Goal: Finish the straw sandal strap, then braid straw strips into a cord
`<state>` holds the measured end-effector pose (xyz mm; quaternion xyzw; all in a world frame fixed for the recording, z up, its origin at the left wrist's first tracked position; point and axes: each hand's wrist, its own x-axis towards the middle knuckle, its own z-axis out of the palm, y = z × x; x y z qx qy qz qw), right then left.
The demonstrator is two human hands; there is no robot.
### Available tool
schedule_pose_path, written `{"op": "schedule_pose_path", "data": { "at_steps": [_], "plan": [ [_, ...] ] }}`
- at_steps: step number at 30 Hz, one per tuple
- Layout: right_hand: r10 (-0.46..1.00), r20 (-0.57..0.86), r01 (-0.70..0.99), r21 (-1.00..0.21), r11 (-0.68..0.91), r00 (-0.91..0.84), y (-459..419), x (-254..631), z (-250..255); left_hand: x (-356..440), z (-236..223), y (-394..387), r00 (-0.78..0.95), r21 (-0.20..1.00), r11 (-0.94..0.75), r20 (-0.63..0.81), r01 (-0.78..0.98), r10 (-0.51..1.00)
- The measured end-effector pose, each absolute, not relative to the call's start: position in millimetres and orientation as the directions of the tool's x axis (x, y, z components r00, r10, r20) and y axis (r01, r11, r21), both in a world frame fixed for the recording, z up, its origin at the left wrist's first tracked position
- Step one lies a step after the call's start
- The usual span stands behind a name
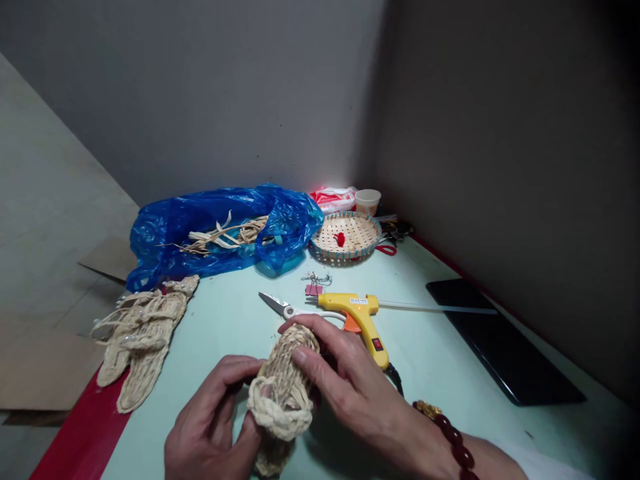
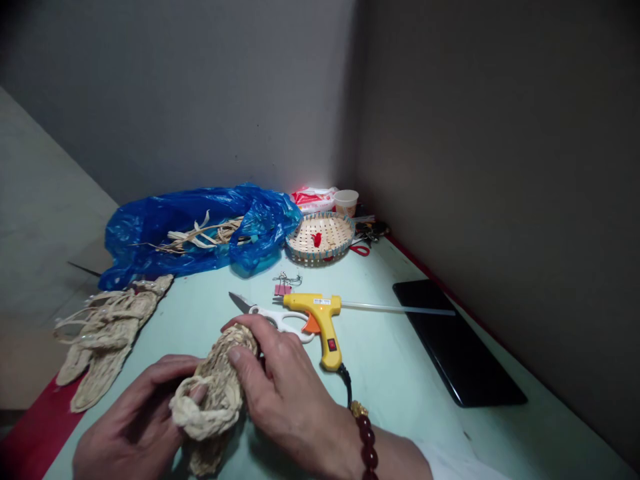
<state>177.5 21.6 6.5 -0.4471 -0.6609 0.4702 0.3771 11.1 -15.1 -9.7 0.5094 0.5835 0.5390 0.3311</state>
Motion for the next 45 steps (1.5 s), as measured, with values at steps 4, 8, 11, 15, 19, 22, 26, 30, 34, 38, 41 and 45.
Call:
{"op": "schedule_pose_path", "data": {
  "at_steps": [4, 8, 11, 15, 19, 22, 26, 30, 34, 38, 41, 45],
  "plan": [
    [0.942, 0.12, 0.137, -0.976, 0.17, -0.315, 24.6, 177.2, 2.3, 11.4, -10.6, -12.4, -0.256, 0.986, -0.026, 0.069, 0.167, 0.964],
    [0.937, 0.122, 0.049, -0.988, 0.146, -0.326, 27.6, 178.3, 2.0, 12.5, -9.3, -10.4, -0.246, 0.981, -0.059, 0.104, 0.183, 0.964],
    [0.935, 0.093, -0.054, -0.995, 0.079, -0.342, 29.4, 178.3, 0.5, 13.1, -7.8, -10.6, -0.196, 0.962, -0.1, 0.153, 0.253, 0.969],
    [0.94, 0.037, -0.151, -0.988, -0.015, -0.338, 32.3, 177.9, -6.5, 10.0, -7.5, -12.2, -0.148, 0.941, -0.108, 0.163, 0.319, 0.976],
    [0.948, -0.004, -0.132, -0.99, -0.048, -0.317, 34.5, 179.0, -10.7, 1.6, -8.6, -9.8, -0.15, 0.949, -0.071, 0.122, 0.307, 0.981],
    [0.951, 0.039, -0.059, -0.998, 0.023, -0.306, 32.4, 179.8, -7.5, -2.6, -9.3, -5.3, -0.071, 0.964, -0.011, 0.031, 0.266, 0.997],
    [0.95, 0.073, 0.118, -0.987, 0.113, -0.305, 25.1, 179.6, -2.0, -0.9, -6.8, -2.8, -0.035, 0.986, 0.059, -0.054, 0.155, 0.998],
    [0.942, 0.13, 0.17, -0.967, 0.189, -0.31, 21.3, 179.4, -2.2, 3.8, -0.9, -5.1, -0.018, 0.983, 0.173, -0.172, 0.066, 0.985],
    [0.926, 0.153, 0.133, -0.969, 0.209, -0.344, 22.0, 180.4, -2.6, 5.0, 0.0, -8.8, -0.096, 0.994, 0.045, -0.035, 0.102, 0.995],
    [0.915, 0.268, 0.172, -0.929, 0.329, -0.301, 19.0, 183.9, 4.6, 3.3, -3.5, -11.3, -0.11, 0.946, -0.211, 0.244, 0.246, 0.964],
    [0.811, 0.552, 0.295, -0.756, 0.584, -0.193, 14.0, 186.4, 13.1, 3.0, -4.7, -12.9, -0.096, 0.878, -0.305, 0.363, 0.368, 0.927],
    [0.569, 0.712, 0.384, -0.431, 0.816, -0.411, 10.2, 183.1, 15.8, 4.5, -2.6, -15.4, -0.044, 0.852, -0.317, 0.367, 0.417, 0.929]
  ]
}}
